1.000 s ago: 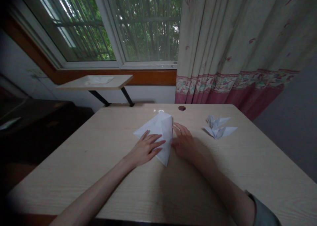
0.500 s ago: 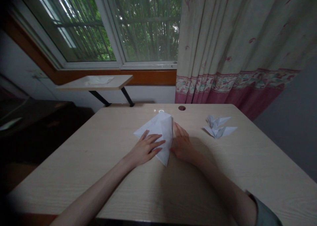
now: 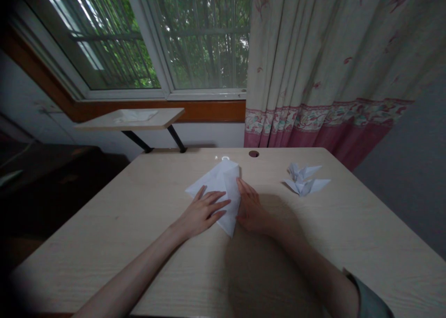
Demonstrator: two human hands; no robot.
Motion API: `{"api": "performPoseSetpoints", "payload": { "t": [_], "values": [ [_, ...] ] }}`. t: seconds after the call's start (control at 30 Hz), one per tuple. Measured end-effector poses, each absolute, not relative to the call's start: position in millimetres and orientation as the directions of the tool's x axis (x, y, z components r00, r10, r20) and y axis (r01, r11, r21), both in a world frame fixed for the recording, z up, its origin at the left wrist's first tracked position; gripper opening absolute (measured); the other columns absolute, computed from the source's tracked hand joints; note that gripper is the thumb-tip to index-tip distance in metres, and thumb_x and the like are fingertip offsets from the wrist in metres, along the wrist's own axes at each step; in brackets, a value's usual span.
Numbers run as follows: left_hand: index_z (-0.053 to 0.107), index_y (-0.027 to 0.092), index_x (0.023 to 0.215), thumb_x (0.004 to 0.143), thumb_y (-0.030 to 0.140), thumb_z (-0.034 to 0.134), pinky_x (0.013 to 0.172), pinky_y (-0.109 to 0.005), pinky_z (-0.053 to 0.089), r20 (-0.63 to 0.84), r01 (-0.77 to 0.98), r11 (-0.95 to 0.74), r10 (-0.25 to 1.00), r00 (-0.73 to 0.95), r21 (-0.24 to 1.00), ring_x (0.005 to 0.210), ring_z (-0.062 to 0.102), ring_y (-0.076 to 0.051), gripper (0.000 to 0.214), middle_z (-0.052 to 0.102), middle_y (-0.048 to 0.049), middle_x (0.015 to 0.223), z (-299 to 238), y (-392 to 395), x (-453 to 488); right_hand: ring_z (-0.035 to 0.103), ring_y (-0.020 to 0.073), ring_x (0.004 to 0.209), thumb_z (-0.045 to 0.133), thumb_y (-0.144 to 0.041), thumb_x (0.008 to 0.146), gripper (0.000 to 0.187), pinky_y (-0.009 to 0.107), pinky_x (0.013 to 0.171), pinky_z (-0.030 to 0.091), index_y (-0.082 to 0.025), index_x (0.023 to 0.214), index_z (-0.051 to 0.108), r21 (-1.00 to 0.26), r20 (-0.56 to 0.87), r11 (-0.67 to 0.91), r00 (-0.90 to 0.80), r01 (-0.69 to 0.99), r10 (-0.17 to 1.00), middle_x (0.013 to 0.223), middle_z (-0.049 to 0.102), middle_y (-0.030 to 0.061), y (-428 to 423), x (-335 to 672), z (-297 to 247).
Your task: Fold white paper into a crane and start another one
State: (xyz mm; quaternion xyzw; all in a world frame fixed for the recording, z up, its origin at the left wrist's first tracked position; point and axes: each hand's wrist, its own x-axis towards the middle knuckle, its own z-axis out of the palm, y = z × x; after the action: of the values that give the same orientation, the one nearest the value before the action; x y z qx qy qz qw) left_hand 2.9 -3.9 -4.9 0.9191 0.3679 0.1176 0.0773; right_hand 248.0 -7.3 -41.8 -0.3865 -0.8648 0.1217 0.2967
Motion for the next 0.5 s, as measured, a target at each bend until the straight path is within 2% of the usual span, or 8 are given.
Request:
{"api": "performPoseSetpoints", "payload": {
  "t": [0.2,0.3,0.5],
  "values": [
    [0.052,0.036,0.136,0.102,0.042,0.039,0.117,-0.062,0.012,0.144,0.664,-0.709,0.702,0.698,0.236,0.135,0.044,-0.025,0.037,0.05,-0.0047,0.146,-3.1,-4.5,3.0,0.014,0.0342,0.147,0.063,-0.025,0.075,0.107,0.054,0.117,0.024,-0.021,0.154,-0.009,-0.46,0.413,0.661,-0.516,0.593,0.751,0.159,0.013,0.0199,-5.3,249.6,-40.8],
    [0.052,0.036,0.137,0.102,0.041,0.039,0.118,-0.06,0.011,0.159,0.66,-0.716,0.696,0.7,0.228,0.135,0.044,-0.024,0.037,0.05,-0.0045,0.146,-3.3,-4.4,2.5,0.017,0.0348,0.146,0.067,-0.031,0.075,0.109,0.053,0.117,0.026,-0.018,0.155,-0.007,-0.436,0.427,0.672,-0.52,0.599,0.74,0.158,0.015,0.0212,-3.9,250.6,-41.8],
    [0.052,0.037,0.137,0.102,0.04,0.04,0.118,-0.061,0.01,0.158,0.662,-0.717,0.695,0.701,0.219,0.135,0.045,-0.025,0.037,0.05,-0.0037,0.145,-1.8,-4.7,2.6,0.012,0.037,0.147,0.076,-0.044,0.07,0.122,0.054,0.117,0.023,-0.013,0.155,-0.006,-0.419,0.348,0.664,-0.566,0.62,0.747,0.159,0.013,0.0244,-5.0,250.9,-38.8]
  ]
}}
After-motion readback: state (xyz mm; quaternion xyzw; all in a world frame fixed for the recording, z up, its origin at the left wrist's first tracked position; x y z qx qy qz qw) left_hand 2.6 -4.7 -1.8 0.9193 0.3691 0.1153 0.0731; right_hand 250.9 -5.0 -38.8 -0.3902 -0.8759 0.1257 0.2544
